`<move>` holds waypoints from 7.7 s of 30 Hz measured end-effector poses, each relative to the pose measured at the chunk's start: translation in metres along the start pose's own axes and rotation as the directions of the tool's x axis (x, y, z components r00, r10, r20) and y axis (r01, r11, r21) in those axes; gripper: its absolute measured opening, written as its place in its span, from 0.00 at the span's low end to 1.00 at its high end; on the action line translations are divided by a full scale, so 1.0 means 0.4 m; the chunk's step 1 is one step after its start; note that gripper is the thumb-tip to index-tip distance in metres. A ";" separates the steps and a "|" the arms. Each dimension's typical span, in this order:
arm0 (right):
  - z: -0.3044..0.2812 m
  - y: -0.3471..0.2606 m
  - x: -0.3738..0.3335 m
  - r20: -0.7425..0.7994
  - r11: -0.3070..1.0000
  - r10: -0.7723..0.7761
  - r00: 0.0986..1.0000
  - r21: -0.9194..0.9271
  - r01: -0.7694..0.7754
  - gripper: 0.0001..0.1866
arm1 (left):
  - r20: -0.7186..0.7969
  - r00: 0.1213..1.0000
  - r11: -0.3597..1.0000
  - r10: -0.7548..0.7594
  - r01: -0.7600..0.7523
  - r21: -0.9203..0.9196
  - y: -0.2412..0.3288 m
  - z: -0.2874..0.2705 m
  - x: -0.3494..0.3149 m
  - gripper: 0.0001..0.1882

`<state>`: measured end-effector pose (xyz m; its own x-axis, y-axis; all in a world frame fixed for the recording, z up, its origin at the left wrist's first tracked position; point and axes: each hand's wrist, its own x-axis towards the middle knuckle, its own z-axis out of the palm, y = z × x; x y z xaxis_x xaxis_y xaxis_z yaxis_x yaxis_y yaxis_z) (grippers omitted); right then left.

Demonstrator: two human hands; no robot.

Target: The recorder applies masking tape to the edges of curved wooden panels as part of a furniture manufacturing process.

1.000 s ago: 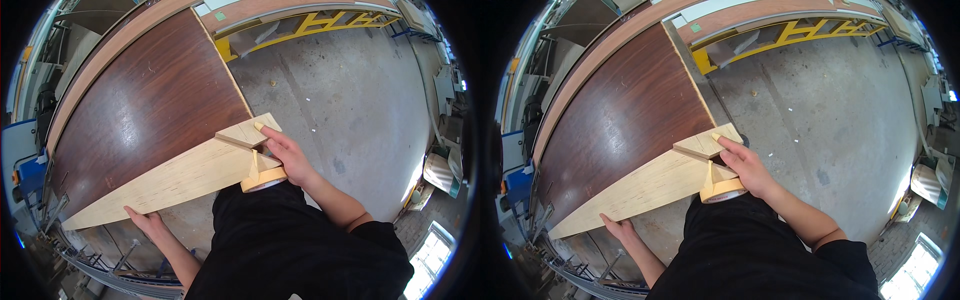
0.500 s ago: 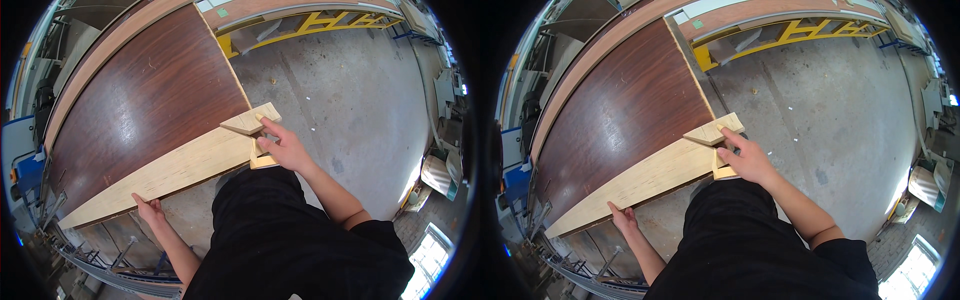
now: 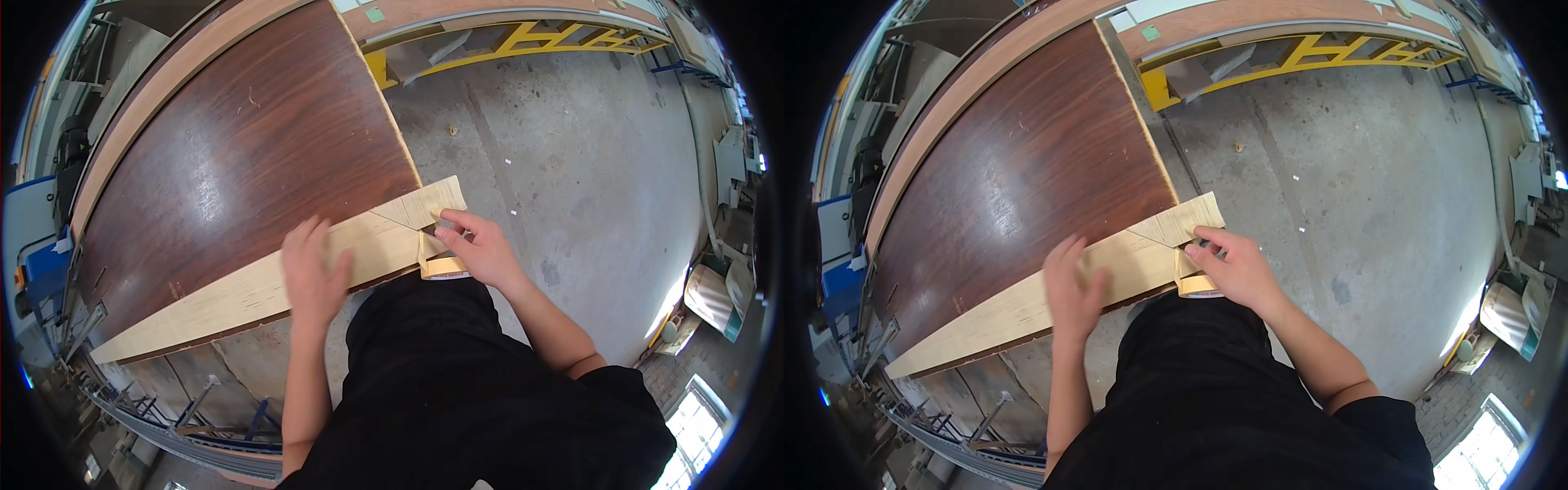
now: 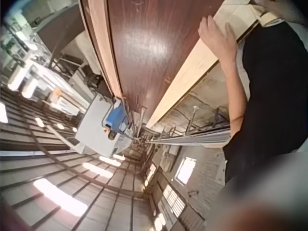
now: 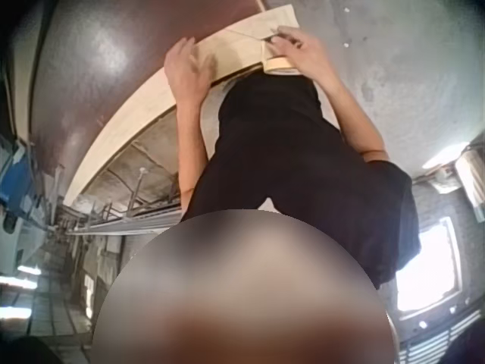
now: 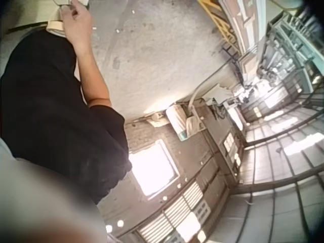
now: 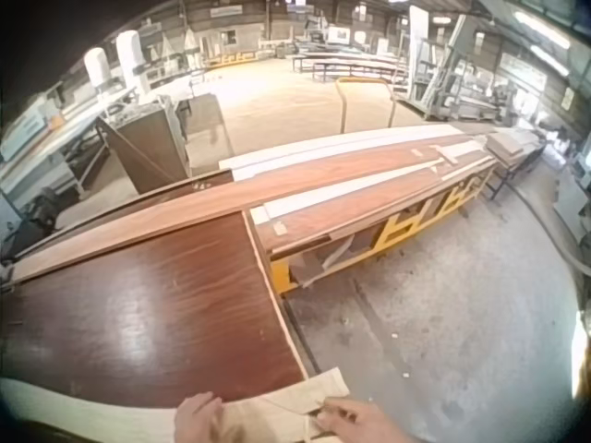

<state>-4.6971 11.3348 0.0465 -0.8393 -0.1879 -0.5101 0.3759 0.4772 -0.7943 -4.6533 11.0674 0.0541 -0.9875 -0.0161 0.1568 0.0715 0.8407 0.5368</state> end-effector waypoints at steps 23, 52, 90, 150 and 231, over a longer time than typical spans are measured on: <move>0.082 -0.171 -0.065 0.341 0.086 0.064 0.938 0.934 -0.346 0.19 | 0.037 0.989 0.842 0.142 -0.101 -0.530 -0.032 0.069 0.047 0.20; 0.114 -0.060 0.087 -0.176 0.804 -0.519 0.836 -0.433 0.408 0.24 | 0.518 0.756 0.891 0.399 -0.186 -0.415 0.017 -0.087 0.342 0.18; 0.149 -0.088 0.104 -0.246 0.849 -0.404 0.881 -0.460 0.261 0.30 | 0.425 0.747 0.857 0.512 -0.480 -0.190 0.096 -0.117 0.266 0.14; 0.139 -0.085 0.110 -0.167 0.731 -0.486 0.858 -0.616 0.295 0.33 | -0.056 0.980 -0.010 -0.190 -0.059 -0.998 -0.164 0.065 0.005 0.20; -0.017 -0.102 -0.097 0.382 0.826 -0.561 0.735 0.319 0.464 0.15 | 0.006 0.998 0.094 -0.062 0.011 -0.995 0.093 0.054 -0.116 0.15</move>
<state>-4.6827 11.3286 0.1010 -0.6772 -0.7337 -0.0556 0.0462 0.0330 -0.9984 -4.6077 11.1112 0.0491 -0.9908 -0.0651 0.1187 0.1354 -0.4600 0.8776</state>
